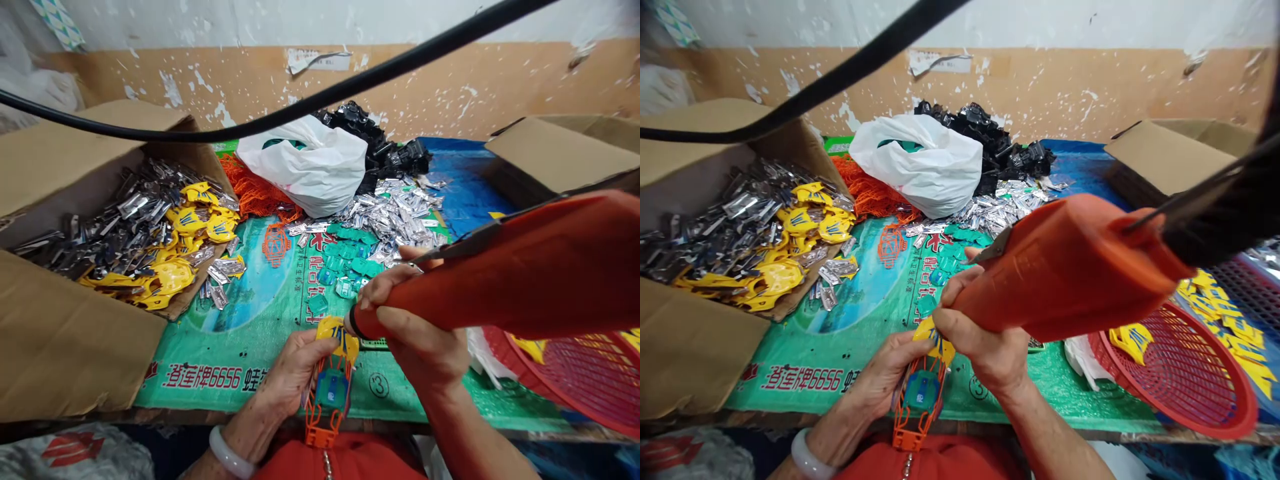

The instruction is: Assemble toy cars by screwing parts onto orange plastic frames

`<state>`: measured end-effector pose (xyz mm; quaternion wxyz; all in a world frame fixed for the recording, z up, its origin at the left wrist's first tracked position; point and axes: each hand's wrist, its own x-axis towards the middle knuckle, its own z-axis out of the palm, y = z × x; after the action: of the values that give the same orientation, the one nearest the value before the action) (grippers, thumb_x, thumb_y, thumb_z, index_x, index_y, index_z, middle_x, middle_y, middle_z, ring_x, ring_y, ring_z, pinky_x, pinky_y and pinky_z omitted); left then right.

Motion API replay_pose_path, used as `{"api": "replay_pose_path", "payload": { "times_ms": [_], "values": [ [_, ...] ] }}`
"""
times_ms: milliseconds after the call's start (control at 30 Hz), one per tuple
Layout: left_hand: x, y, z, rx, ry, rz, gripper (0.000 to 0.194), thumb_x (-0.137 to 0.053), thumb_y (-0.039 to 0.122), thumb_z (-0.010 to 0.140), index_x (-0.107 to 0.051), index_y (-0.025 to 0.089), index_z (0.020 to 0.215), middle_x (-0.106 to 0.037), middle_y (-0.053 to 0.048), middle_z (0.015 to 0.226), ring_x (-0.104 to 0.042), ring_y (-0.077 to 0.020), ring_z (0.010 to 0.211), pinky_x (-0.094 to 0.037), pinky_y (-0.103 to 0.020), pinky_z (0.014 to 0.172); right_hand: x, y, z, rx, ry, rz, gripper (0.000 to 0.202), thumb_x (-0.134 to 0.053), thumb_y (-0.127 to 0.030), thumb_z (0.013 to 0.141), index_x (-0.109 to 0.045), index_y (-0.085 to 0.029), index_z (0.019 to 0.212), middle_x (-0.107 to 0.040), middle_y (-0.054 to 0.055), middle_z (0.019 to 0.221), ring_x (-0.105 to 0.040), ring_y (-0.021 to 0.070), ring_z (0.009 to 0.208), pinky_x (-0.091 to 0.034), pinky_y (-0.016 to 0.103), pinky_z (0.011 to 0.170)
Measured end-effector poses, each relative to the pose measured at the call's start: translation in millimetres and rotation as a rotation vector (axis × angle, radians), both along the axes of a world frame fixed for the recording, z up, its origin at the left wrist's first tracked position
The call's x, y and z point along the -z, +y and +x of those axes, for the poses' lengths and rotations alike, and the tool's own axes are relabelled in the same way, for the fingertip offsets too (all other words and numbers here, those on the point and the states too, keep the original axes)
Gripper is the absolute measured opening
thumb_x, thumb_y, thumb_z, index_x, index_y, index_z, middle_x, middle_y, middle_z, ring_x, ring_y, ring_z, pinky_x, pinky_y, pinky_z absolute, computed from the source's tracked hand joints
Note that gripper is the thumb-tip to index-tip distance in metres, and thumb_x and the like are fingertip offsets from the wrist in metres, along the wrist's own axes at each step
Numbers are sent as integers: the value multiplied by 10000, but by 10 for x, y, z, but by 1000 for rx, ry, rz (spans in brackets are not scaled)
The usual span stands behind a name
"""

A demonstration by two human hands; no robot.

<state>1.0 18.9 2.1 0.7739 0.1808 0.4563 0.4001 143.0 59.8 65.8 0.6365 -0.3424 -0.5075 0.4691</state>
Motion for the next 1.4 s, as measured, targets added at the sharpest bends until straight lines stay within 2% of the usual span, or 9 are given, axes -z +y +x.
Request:
{"api": "replay_pose_path", "payload": {
  "times_ms": [133, 333, 567, 733, 833, 1000, 1100, 1200, 1400],
  "values": [
    [-16, 7, 14, -33, -46, -31, 328, -816, 331, 608, -700, 80, 785, -690, -54, 605, -593, -116, 477, -473, -207, 474, -80, 32, 24, 34, 20, -2, 316, -769, -260, 645, -620, -260, 924, -599, -22, 716, -594, 177, 657, -524, 383, 672],
    [-13, -19, -19, -43, 18, -27, 327, -801, 328, 626, -698, 71, 800, -703, -63, 617, -600, -113, 487, -471, -193, 469, -183, 64, 66, 45, 142, -32, 528, -759, -183, 613, -585, -307, 1095, -627, -46, 689, -572, 155, 588, -509, 347, 614],
    [11, -1, -3, -58, 1, -26, 282, -764, 301, 675, -697, 64, 813, -711, -78, 612, -610, -123, 470, -465, -194, 451, -174, 132, 92, 12, 242, -12, 422, -721, -159, 608, -621, -278, 1000, -619, -48, 652, -574, 141, 570, -494, 313, 564],
    [88, 29, -87, -131, -235, -147, 239, -734, 269, 704, -676, 75, 832, -745, -107, 681, -695, -219, 550, -554, -303, 526, -183, 144, 116, -50, 313, 7, 432, -716, -167, 650, -618, -289, 1053, -621, -34, 688, -584, 140, 581, -498, 309, 565],
    [113, 24, -168, -145, -435, -177, 215, -718, 246, 729, -679, 85, 866, -758, -87, 703, -711, -211, 576, -581, -316, 582, -200, 151, 128, -68, 329, 18, 411, -707, -180, 667, -625, -292, 1054, -617, -32, 686, -578, 139, 588, -496, 309, 577],
    [97, -11, -243, -108, -670, -37, 480, -709, 242, 754, -610, 111, 1205, -777, -97, 890, -744, -223, 753, -587, -281, 625, -234, 156, 88, -96, 352, 10, 313, -705, -180, 655, -654, -278, 948, -620, -29, 669, -577, 141, 586, -491, 309, 578],
    [78, -29, -252, -53, -737, -13, 561, -675, 285, 790, -543, 112, 1306, -764, -122, 998, -734, -251, 877, -588, -281, 643, -245, 142, 50, -119, 371, -14, 290, -710, -173, 645, -657, -279, 910, -622, -32, 671, -582, 141, 591, -499, 315, 588],
    [81, -38, -245, -4, -771, -9, 530, -683, 308, 783, -593, 65, 1245, -748, -155, 1046, -731, -251, 886, -589, -286, 676, -254, 124, 27, -141, 386, -14, 307, -721, -181, 640, -660, -289, 921, -624, -35, 668, -583, 138, 585, -501, 308, 581],
    [144, -44, -210, -83, -747, 32, 439, -691, 265, 777, -647, 110, 1186, -755, -104, 1052, -710, -250, 963, -575, -272, 731, -275, 87, 12, -159, 387, 5, 417, -738, -204, 636, -643, -324, 1024, -619, -41, 667, -582, 134, 573, -502, 302, 580]
  ]
}}
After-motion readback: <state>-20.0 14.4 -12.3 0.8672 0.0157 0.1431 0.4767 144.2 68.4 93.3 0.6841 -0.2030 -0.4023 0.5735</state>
